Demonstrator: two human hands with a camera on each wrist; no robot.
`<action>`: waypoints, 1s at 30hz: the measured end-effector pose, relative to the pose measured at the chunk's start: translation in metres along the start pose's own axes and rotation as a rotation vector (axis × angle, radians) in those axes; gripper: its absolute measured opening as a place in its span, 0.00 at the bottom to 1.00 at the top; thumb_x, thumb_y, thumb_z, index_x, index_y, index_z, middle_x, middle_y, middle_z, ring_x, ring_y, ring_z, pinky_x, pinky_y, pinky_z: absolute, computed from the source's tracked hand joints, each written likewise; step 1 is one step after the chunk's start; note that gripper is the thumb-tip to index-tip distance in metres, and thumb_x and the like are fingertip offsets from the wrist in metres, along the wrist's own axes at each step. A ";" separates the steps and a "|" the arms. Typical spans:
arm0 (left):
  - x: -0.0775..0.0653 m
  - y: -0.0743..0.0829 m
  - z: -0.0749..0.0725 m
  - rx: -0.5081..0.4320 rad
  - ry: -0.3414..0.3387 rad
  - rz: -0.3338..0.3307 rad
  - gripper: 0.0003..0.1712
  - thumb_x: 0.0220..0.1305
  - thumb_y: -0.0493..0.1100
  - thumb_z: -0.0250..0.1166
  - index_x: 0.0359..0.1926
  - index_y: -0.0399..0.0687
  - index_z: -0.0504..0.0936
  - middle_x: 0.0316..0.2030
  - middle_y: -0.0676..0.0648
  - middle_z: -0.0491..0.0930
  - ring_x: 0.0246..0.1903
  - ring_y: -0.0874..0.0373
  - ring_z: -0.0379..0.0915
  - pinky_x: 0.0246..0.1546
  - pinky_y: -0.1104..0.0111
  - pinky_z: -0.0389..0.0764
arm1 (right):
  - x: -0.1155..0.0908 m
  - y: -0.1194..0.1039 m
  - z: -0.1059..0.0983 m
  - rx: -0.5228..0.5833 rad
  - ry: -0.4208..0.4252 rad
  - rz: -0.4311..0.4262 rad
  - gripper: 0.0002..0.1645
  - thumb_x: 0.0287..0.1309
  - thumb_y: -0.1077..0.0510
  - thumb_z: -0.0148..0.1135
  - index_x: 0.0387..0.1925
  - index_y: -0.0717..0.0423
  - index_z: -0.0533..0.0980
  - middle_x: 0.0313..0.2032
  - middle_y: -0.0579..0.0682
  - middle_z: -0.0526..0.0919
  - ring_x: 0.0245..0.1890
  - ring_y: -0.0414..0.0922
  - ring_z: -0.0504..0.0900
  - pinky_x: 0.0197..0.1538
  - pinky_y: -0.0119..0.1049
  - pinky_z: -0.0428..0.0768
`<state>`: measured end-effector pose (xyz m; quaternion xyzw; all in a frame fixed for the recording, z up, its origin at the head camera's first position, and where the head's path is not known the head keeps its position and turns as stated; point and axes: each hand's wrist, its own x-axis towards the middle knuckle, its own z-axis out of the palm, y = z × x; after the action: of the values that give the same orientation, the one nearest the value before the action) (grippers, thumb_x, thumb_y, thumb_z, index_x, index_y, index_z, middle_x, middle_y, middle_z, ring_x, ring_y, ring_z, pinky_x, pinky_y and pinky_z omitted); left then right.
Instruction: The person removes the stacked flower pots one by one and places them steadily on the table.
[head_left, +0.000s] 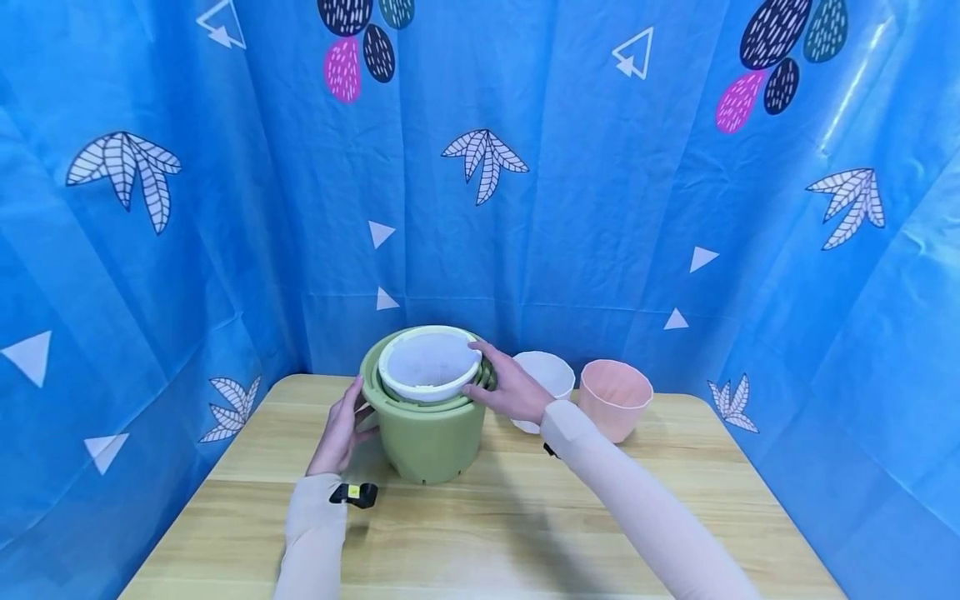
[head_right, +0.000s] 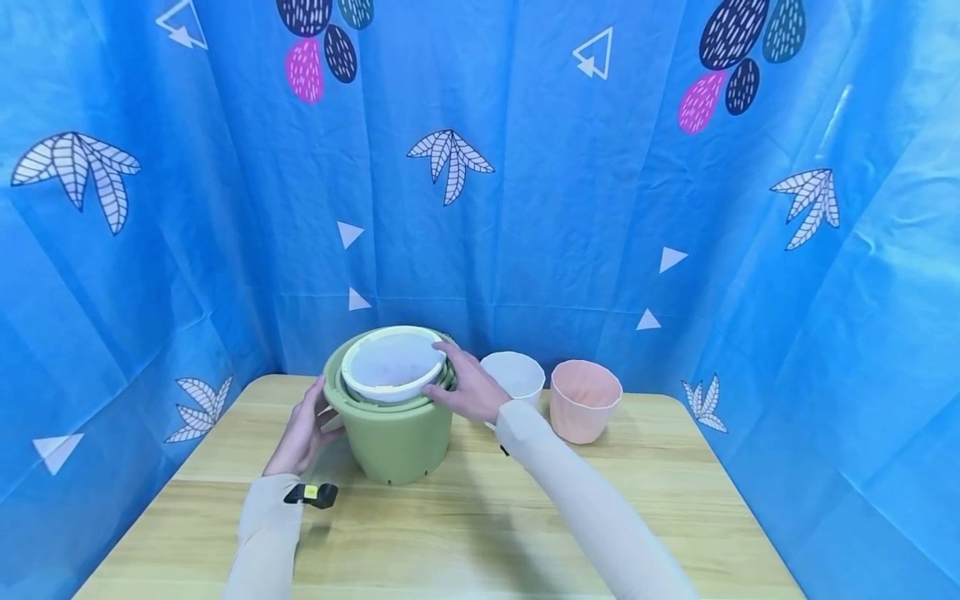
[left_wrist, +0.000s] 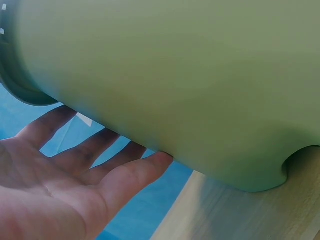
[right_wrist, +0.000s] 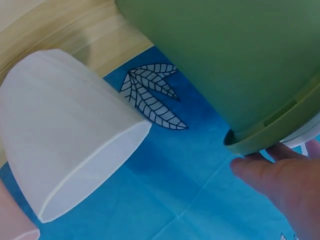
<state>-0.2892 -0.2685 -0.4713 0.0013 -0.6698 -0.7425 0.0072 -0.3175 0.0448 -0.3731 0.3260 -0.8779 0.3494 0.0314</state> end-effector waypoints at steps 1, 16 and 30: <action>0.000 0.000 0.000 -0.001 -0.002 0.002 0.48 0.75 0.75 0.42 0.82 0.52 0.52 0.82 0.37 0.50 0.80 0.34 0.48 0.73 0.35 0.64 | 0.000 -0.001 0.000 -0.002 -0.003 -0.001 0.44 0.67 0.51 0.68 0.78 0.54 0.60 0.76 0.54 0.67 0.76 0.52 0.67 0.80 0.50 0.65; -0.001 -0.001 0.001 -0.003 0.003 0.002 0.47 0.76 0.74 0.42 0.82 0.53 0.53 0.82 0.38 0.51 0.80 0.35 0.49 0.73 0.36 0.64 | 0.006 -0.006 0.007 0.039 -0.023 0.101 0.36 0.64 0.48 0.71 0.69 0.52 0.71 0.76 0.55 0.66 0.80 0.56 0.56 0.81 0.56 0.60; -0.002 0.000 0.002 -0.011 0.001 0.001 0.46 0.77 0.73 0.42 0.82 0.52 0.53 0.82 0.37 0.51 0.80 0.35 0.49 0.74 0.36 0.63 | 0.013 -0.002 0.012 0.088 0.021 0.139 0.30 0.55 0.47 0.79 0.56 0.50 0.80 0.68 0.54 0.74 0.71 0.53 0.69 0.77 0.56 0.67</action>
<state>-0.2872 -0.2669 -0.4714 0.0015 -0.6659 -0.7460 0.0079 -0.3247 0.0284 -0.3775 0.2615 -0.8818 0.3924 0.0020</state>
